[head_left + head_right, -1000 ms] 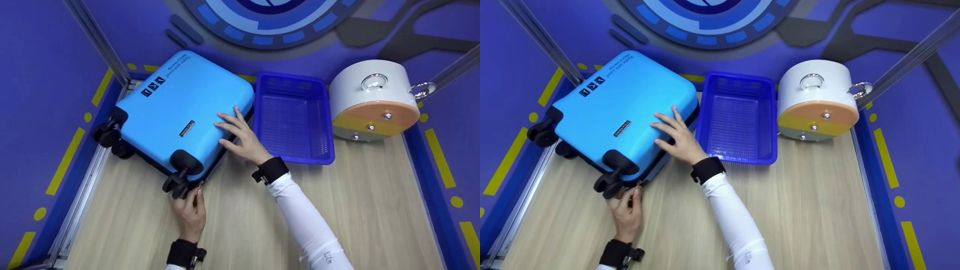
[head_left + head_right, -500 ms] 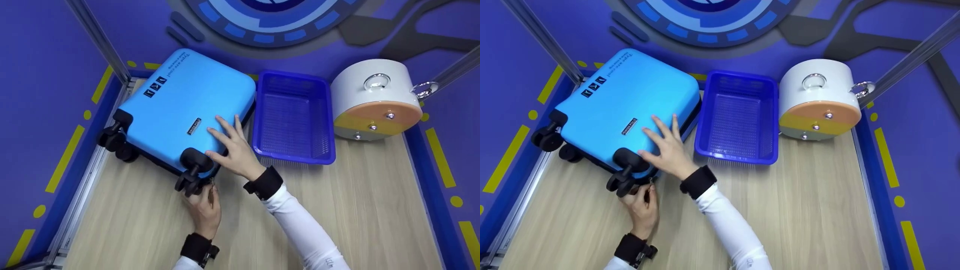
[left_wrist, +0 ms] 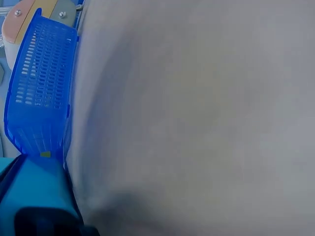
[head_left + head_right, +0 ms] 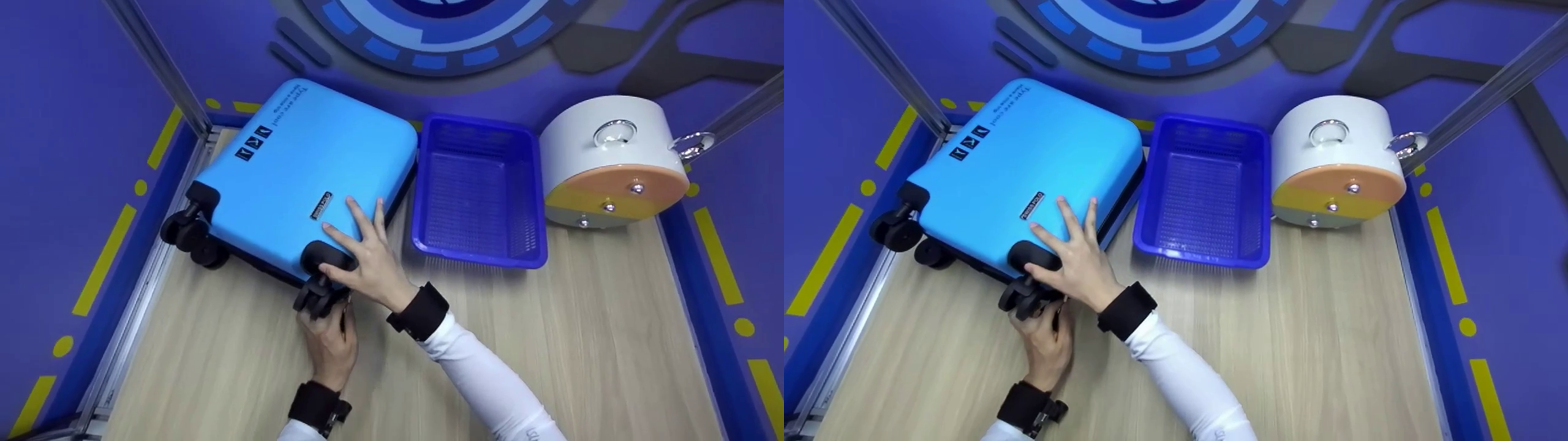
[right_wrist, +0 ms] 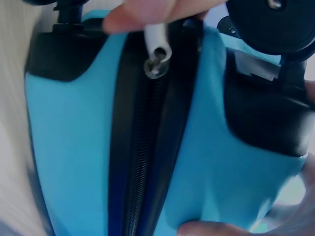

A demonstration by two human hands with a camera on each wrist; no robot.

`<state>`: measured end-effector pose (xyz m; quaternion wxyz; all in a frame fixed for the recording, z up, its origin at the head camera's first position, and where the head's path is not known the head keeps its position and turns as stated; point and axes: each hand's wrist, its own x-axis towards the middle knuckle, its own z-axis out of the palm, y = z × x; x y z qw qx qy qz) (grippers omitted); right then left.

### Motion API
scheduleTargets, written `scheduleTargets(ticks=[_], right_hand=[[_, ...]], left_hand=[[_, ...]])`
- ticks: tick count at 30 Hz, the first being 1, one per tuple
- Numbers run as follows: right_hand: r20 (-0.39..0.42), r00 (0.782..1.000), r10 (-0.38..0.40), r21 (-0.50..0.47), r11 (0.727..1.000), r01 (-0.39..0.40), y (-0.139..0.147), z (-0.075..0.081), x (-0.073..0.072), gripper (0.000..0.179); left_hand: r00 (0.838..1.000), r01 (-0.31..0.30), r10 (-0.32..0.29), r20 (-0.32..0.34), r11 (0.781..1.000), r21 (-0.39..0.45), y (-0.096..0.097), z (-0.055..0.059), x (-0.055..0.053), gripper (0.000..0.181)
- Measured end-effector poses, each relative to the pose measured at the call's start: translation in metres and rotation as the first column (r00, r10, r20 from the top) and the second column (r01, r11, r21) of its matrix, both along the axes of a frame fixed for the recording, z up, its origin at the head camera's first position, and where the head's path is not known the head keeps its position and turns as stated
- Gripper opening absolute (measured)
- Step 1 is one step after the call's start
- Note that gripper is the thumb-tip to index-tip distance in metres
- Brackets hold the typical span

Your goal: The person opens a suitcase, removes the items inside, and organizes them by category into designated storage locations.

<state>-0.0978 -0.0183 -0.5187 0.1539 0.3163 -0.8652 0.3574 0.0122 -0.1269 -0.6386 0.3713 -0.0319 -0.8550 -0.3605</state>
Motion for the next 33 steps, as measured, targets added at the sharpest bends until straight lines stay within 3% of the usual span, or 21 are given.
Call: scheduleTargets(ticks=[6, 10, 15, 20, 24, 28, 33], right_hand=[[-0.021, 1.0, 0.012, -0.01, 1.0, -0.013, 0.005, 0.0, -0.003, 0.063], [-0.017, 1.0, 0.001, 0.003, 1.0, -0.001, 0.007, 0.0, -0.003, 0.062], [-0.011, 1.0, -0.007, 0.013, 1.0, 0.007, 0.008, 0.001, -0.004, 0.062], [0.001, 1.0, -0.006, 0.018, 1.0, 0.006, 0.009, 0.001, -0.005, 0.06], [0.009, 1.0, -0.01, 0.036, 0.999, 0.009, 0.009, 0.002, -0.006, 0.06], [0.03, 1.0, -0.011, 0.052, 0.999, 0.009, 0.009, 0.002, -0.006, 0.06], [0.03, 1.0, -0.006, 0.046, 0.999, 0.004, 0.009, 0.0, -0.004, 0.06]], left_hand=[[0.994, 0.109, -0.108, -0.015, 0.994, 0.033, -0.018, -0.002, 0.0, 0.01], [0.984, 0.181, -0.18, -0.018, 0.981, 0.075, -0.031, -0.005, 0.0, 0.018], [0.979, 0.196, -0.199, 0.04, 0.977, 0.087, -0.051, -0.006, 0.001, 0.037], [0.974, 0.207, -0.214, 0.071, 0.973, 0.1, -0.072, -0.002, -0.003, 0.033], [0.961, 0.252, -0.268, 0.067, 0.95, 0.185, -0.088, 0.004, -0.013, 0.031], [0.971, 0.226, -0.237, 0.022, 0.947, 0.228, -0.096, 0.007, -0.021, 0.028], [0.988, 0.145, -0.151, 0.011, 0.966, 0.215, -0.098, 0.01, -0.018, 0.019]])
